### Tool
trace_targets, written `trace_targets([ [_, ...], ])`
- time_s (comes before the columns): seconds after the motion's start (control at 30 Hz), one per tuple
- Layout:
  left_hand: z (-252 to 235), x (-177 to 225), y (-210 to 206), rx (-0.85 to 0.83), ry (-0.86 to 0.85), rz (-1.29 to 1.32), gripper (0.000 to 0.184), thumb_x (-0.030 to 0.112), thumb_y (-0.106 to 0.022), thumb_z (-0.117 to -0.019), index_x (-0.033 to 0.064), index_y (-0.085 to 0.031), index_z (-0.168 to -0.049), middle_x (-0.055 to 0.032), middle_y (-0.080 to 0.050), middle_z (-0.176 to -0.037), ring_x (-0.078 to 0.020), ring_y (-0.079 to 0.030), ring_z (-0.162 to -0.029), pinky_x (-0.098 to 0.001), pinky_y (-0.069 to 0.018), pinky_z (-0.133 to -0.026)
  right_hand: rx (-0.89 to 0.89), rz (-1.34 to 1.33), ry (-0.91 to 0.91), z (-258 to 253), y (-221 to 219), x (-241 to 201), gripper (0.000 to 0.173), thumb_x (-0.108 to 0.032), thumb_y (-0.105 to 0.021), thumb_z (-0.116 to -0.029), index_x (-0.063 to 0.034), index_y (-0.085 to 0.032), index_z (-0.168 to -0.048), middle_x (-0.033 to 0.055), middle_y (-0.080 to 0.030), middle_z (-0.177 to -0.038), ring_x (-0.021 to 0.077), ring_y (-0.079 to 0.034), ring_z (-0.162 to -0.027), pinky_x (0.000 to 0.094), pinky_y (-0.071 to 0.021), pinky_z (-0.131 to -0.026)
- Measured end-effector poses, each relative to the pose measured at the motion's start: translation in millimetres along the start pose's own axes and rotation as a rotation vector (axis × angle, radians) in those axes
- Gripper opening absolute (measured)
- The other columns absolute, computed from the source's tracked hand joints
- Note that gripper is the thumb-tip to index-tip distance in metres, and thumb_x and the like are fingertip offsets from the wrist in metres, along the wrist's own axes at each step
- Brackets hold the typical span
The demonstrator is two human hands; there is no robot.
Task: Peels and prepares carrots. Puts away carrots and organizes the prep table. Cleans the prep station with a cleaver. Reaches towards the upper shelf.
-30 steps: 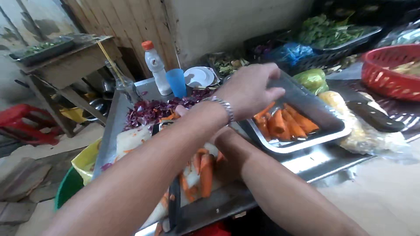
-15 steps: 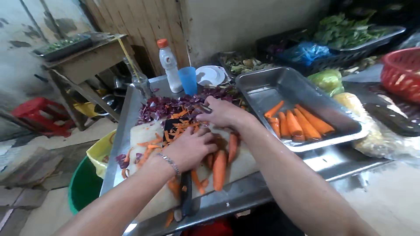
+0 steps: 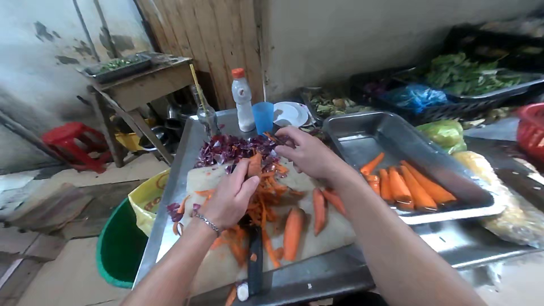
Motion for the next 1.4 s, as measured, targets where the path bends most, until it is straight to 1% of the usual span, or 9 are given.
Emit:
trace_targets([
  [0.07,3.1,-5.3,-1.0,0.085,-0.038,0.073,0.04,0.028,-0.033,-0.1024,0.009,-0.055,-0.129,-0.0015,-0.059,-0.075,-0.0115,-0.057,-0.059,-0.0311,-0.0498,-0.051,-0.035,-0.135,0.07,8.9,-5.7,-17.2,0.036,-0.032,-0.054,-0.1077,-0.0179,-0.054,-0.141,0.0071,-0.065,-0.099,0.0148,-0.059,-0.06,0.0331,-0.0527,-0.052],
  [0.17,4.0,-9.8,-1.8,0.136,-0.014,0.106,0.04,0.033,-0.035,-0.1071,0.0076,-0.058,-0.127,-0.0007,-0.058,-0.074,-0.0101,-0.056,-0.058,-0.0296,-0.0498,-0.052,-0.12,-0.326,0.149,20.0,-24.3,-35.1,0.035,-0.033,-0.037,-0.1109,-0.016,-0.053,-0.137,0.0013,-0.059,-0.089,0.0079,-0.049,-0.051,0.0224,-0.0446,-0.044],
  [0.6,0.9,-5.5,-0.1,-0.026,0.151,-0.07,0.039,0.043,-0.042,-0.1086,0.0117,-0.061,-0.119,-0.0033,-0.059,-0.072,-0.0178,-0.059,-0.061,-0.0413,-0.051,-0.057,-0.156,-0.21,0.082,25.0,-43.5,-35.6,0.04,-0.039,-0.03,-0.112,-0.0148,-0.06,-0.121,0.0007,-0.06,-0.079,0.0086,-0.05,-0.049,0.0224,-0.0435,-0.042],
  [0.8,0.4,-6.5,-5.1,-0.06,0.135,0.351,0.033,0.041,-0.049,-0.1061,0.012,-0.061,-0.117,0.0021,-0.052,-0.068,-0.0087,-0.05,-0.055,-0.0262,-0.0444,-0.051,-0.135,-0.247,0.204,21.0,-43.2,-38.6,0.037,-0.039,-0.03,-0.1114,-0.0157,-0.059,-0.113,-0.0023,-0.056,-0.073,0.006,-0.046,-0.047,0.0194,-0.0393,-0.04],
  [0.9,8.2,0.8,-2.0,-0.159,0.052,0.69,0.031,0.033,-0.039,-0.1105,0.0084,-0.058,-0.107,0.0017,-0.049,-0.059,-0.0047,-0.043,-0.043,-0.0161,-0.0358,-0.038,-0.126,-0.089,0.286,15.5,-45.4,-37.2,0.035,-0.038,-0.035,-0.111,-0.0149,-0.061,-0.118,-0.0037,-0.059,-0.079,0.0041,-0.052,-0.057,0.021,-0.0449,-0.049],
  [1.0,9.6,5.7,0.8,-0.143,-0.004,0.862,0.041,0.039,-0.032,-0.1109,0.0076,-0.058,-0.104,-0.0016,-0.057,-0.069,-0.0084,-0.054,-0.05,-0.0204,-0.05,-0.044,-0.122,0.004,0.27,9.8,-46.4,-25.4,0.032,-0.034,-0.039,-0.1101,-0.0134,-0.062,-0.121,-0.002,-0.062,-0.084,0.0054,-0.056,-0.064,0.0256,-0.0496,-0.057],
  [1.13,6.6,-21.8,7.4,0.116,0.319,0.892,0.051,0.046,-0.024,-0.1115,0.011,-0.061,-0.112,-0.0021,-0.058,-0.08,-0.0121,-0.057,-0.064,-0.0265,-0.0536,-0.058,-0.044,0.008,0.175,10.0,-39.2,-27.1,0.034,-0.039,-0.04,-0.1101,-0.0148,-0.058,-0.125,-0.0009,-0.058,-0.08,0.0086,-0.051,-0.057,0.028,-0.0461,-0.05],
  [1.27,7.7,-40.0,9.0,0.245,0.584,1.086,0.056,0.051,-0.025,-0.1108,0.0107,-0.064,-0.112,0.0004,-0.056,-0.074,-0.0105,-0.055,-0.061,-0.0252,-0.0499,-0.059,0.024,0.218,0.196,17.1,-44.4,-37.1,0.042,-0.042,-0.051,-0.1065,-0.0106,-0.056,-0.133,0.007,-0.067,-0.101,0.0183,-0.067,-0.085,0.0435,-0.0564,-0.073],
  [1.4,9.3,-38.2,6.3,0.221,0.663,1.19,0.059,0.053,-0.025,-0.11,0.007,-0.061,-0.105,-0.0062,-0.064,-0.075,-0.0142,-0.061,-0.06,-0.0267,-0.0529,-0.055,0.044,0.277,0.324,25.7,-62.3,-47.3,0.048,-0.048,-0.051,-0.1041,-0.0137,-0.055,-0.136,0.0052,-0.069,-0.108,0.0186,-0.07,-0.093,0.0457,-0.0593,-0.077],
])
Point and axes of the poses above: each hand's wrist, its own z-axis away from the middle knuckle, its own y-axis out of the back of the hand, x = y × z, the point moved 6 cm from there along -z, towards the middle knuckle
